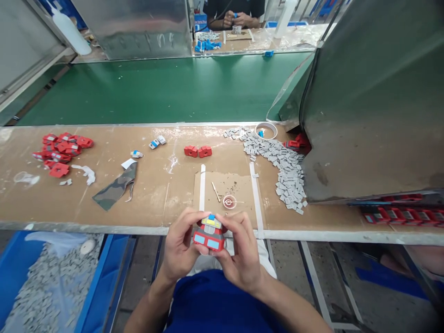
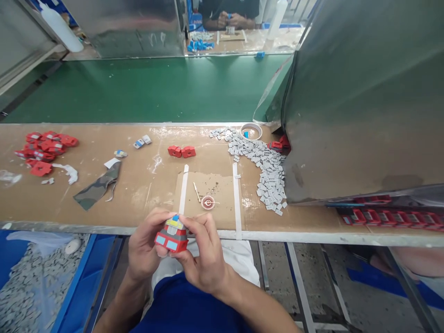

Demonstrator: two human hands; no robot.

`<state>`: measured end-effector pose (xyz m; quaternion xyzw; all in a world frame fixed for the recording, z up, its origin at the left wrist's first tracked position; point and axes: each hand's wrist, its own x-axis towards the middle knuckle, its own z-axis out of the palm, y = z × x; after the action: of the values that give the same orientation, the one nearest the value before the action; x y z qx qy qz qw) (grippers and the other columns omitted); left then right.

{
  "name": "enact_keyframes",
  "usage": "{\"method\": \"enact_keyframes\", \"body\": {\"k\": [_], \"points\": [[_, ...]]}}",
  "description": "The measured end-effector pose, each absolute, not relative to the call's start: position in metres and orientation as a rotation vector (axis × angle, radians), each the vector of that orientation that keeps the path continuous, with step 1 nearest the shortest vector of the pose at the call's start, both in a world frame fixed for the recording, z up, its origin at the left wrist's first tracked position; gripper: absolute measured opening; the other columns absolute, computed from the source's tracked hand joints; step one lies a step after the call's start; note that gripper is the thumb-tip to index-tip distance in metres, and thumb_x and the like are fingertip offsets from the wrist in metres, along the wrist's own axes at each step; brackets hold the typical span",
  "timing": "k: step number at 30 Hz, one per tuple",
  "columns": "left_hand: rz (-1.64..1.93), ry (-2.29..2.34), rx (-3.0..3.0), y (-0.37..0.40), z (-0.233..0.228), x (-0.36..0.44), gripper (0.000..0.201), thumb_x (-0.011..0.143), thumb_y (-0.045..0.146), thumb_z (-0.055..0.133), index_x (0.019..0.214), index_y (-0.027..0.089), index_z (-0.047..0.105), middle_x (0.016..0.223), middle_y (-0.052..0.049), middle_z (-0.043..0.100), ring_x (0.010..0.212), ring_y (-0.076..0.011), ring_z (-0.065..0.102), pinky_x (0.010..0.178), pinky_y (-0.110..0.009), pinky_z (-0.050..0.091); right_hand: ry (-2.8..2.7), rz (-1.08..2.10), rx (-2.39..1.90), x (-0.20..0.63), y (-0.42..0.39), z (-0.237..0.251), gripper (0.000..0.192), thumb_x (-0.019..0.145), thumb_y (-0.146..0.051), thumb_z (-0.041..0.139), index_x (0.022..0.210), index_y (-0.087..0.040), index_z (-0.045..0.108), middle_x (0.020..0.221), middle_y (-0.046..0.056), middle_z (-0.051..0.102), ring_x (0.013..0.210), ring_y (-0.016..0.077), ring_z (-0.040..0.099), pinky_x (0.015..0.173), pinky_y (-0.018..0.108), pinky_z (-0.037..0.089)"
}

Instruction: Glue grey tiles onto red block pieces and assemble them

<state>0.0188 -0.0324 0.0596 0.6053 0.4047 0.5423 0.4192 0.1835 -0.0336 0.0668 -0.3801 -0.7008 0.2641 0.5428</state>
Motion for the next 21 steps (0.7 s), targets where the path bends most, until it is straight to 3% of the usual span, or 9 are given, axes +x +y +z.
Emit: {"method": "enact_keyframes", "body": {"k": [6,10,13,16,21], "points": [[1.493,1.058,1.344,-0.033,0.057,0.024,0.055,0.081,0.064,0.076,0.119,0.024,0.079,0.094,-0.006,0.07,0.08,-0.0177,0.065,0.07,-0.023,0.054,-1.693,0.612,-0.898,0.178,-0.032,0.069,0.048,0.106,-0.036,0.053,0.152,-0.023,0.047,0.104,0.01,0.056,0.092,0.0225,0.061,0.073,0.034,0.061],[1.52,1.017,0.878,-0.034,0.053,0.037,0.057,0.068,0.07,0.084,0.104,0.026,0.083,0.097,-0.006,0.077,0.084,-0.0206,0.072,0.077,-0.028,0.061,-1.704,0.572,-0.917,0.171,-0.023,0.069,0.057,0.101,-0.044,0.06,0.151,-0.022,0.045,0.127,0.017,0.057,0.116,0.0298,0.061,0.092,0.046,0.06],[1.41,0.947,0.607,-0.04,0.052,0.047,0.059,0.063,0.069,0.087,0.104,0.027,0.083,0.102,-0.006,0.079,0.088,-0.0232,0.075,0.084,-0.033,0.063,-1.718,0.557,-0.861,0.166,-0.017,0.068,0.062,0.099,-0.049,0.06,0.151,-0.02,0.042,0.131,0.018,0.063,0.122,0.0318,0.062,0.103,0.052,0.055],[1.361,0.867,0.485,-0.048,0.048,0.054,0.056,0.061,0.067,0.089,0.097,0.024,0.082,0.094,-0.006,0.08,0.089,-0.0261,0.077,0.09,-0.037,0.064,-1.725,0.501,-0.865,0.162,-0.015,0.069,0.062,0.098,-0.049,0.061,0.149,-0.018,0.044,0.128,0.017,0.068,0.12,0.0316,0.065,0.103,0.051,0.055],[1.34,0.853,0.363,-0.057,0.039,0.053,0.04,0.065,0.058,0.091,0.086,0.026,0.081,0.084,-0.001,0.079,0.082,-0.0211,0.076,0.089,-0.034,0.065,-1.711,0.402,-0.964,0.159,-0.018,0.069,0.053,0.095,-0.046,0.064,0.137,-0.015,0.054,0.118,0.017,0.074,0.11,0.0295,0.07,0.095,0.045,0.059]]}}
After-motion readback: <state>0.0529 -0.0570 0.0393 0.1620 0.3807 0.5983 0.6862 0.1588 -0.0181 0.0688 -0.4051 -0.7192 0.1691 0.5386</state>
